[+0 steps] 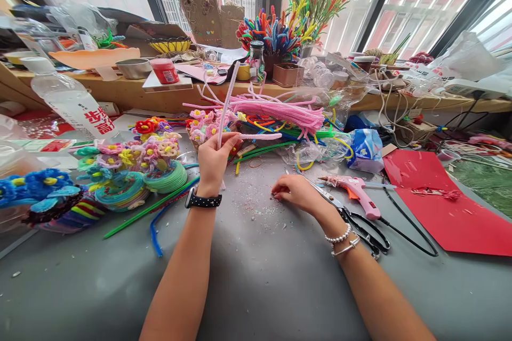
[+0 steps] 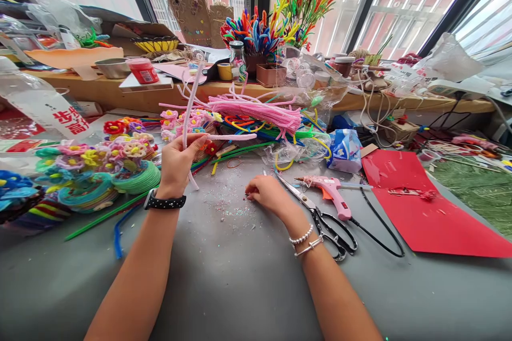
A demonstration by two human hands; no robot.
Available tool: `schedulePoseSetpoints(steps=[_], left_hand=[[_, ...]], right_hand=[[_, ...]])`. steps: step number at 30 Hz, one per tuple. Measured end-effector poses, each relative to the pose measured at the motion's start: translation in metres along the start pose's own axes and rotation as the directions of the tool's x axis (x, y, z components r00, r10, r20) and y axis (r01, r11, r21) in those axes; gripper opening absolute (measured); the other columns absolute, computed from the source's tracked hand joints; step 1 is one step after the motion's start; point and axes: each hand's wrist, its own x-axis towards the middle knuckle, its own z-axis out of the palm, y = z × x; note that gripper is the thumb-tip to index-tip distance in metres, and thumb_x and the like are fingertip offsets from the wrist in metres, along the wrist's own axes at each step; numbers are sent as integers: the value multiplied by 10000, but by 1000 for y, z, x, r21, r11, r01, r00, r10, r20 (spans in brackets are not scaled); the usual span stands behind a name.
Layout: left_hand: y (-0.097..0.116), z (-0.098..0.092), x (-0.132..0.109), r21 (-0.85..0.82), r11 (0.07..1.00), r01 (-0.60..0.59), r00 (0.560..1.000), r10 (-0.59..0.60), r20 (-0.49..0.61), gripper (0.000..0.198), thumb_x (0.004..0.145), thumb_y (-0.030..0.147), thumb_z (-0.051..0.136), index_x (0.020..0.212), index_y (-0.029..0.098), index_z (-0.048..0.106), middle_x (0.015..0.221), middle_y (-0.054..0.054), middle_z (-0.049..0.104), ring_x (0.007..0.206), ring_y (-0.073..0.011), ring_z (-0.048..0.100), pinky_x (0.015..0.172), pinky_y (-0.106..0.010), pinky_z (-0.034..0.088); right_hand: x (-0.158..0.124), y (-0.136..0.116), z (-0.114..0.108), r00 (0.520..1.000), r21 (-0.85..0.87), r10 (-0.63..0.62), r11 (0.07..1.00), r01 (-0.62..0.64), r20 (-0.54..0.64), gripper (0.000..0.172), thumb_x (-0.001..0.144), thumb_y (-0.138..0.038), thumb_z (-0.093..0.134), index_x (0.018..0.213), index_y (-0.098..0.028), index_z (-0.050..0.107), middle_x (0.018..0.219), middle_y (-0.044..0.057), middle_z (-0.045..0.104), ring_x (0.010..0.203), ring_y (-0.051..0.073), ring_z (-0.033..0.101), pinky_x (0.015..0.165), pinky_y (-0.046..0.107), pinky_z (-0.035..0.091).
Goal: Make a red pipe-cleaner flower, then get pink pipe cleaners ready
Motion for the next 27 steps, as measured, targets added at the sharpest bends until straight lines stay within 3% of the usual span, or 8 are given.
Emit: schedulePoseSetpoints(steps=[3, 9, 11, 15, 18, 21, 25, 27], left_hand=[[-2, -1, 1, -4, 1000, 7, 1000, -7, 17, 217, 623, 323, 630, 761, 159, 659, 671, -35, 666, 594, -113, 583, 518, -203, 436], [-4, -3, 2, 3, 1000, 9, 1000, -9, 4, 232, 622, 344, 624, 765, 164, 654, 678, -37, 661, 590, -108, 572, 504, -197, 422], [-3, -3, 1, 3, 1000, 18, 1000, -18, 6, 235, 622, 344, 621, 768, 162, 653, 675, -36, 661, 584, -109, 570, 495, -197, 420], [-1, -2, 1, -17, 999, 28, 999, -28, 16, 208, 618, 318, 627, 756, 164, 657, 665, -28, 661, 592, -109, 576, 501, -195, 425], [0, -1, 0, -47, 998, 30, 999, -29, 18, 184, 609, 294, 639, 739, 166, 660, 659, -22, 660, 595, -106, 580, 508, -191, 429], [1, -1, -1, -57, 998, 30, 1000, -30, 10, 177, 604, 281, 646, 734, 162, 660, 652, -20, 658, 593, -103, 582, 508, -186, 432], [1, 0, -1, -41, 999, 33, 999, -33, 13, 189, 607, 286, 642, 746, 159, 659, 663, -25, 662, 589, -107, 585, 498, -188, 431], [0, 0, 0, -35, 999, 39, 999, -39, 16, 201, 608, 296, 639, 756, 161, 661, 673, -28, 664, 586, -111, 585, 486, -191, 428]], right_hand=[[2, 2, 5, 998, -23, 13, 1000, -14, -56, 95, 682, -107, 572, 703, -158, 649, 719, 24, 639, 645, 114, 567, 628, 216, 423], [-2, -2, 4, 987, 142, 40, 990, -18, -154, 129, 713, -123, 530, 777, -171, 630, 756, 15, 651, 654, 101, 577, 633, 207, 437], [-5, -6, 2, 980, 90, 70, 994, -54, -187, 100, 711, -167, 554, 783, -164, 624, 773, 33, 641, 654, 113, 575, 629, 223, 437], [-8, -13, 6, 983, -51, 126, 990, -133, -133, 140, 671, -259, 622, 765, -156, 617, 759, 48, 619, 651, 139, 568, 615, 245, 428], [-7, -20, 12, 985, -144, 130, 979, -146, -117, 65, 718, -184, 564, 750, -172, 619, 791, 54, 615, 715, 150, 568, 647, 243, 411], [-5, -24, 18, 987, -204, 112, 970, -134, -113, 134, 741, -124, 500, 746, -179, 622, 792, 58, 615, 732, 159, 565, 648, 246, 399], [-3, -24, 18, 987, -179, 96, 977, -119, -132, 149, 712, -86, 497, 716, -167, 622, 755, 58, 625, 704, 162, 567, 642, 252, 408], [-3, -21, 11, 972, -90, 67, 992, -89, -226, 142, 705, -88, 503, 703, -171, 618, 728, 44, 630, 683, 149, 569, 648, 247, 422]])
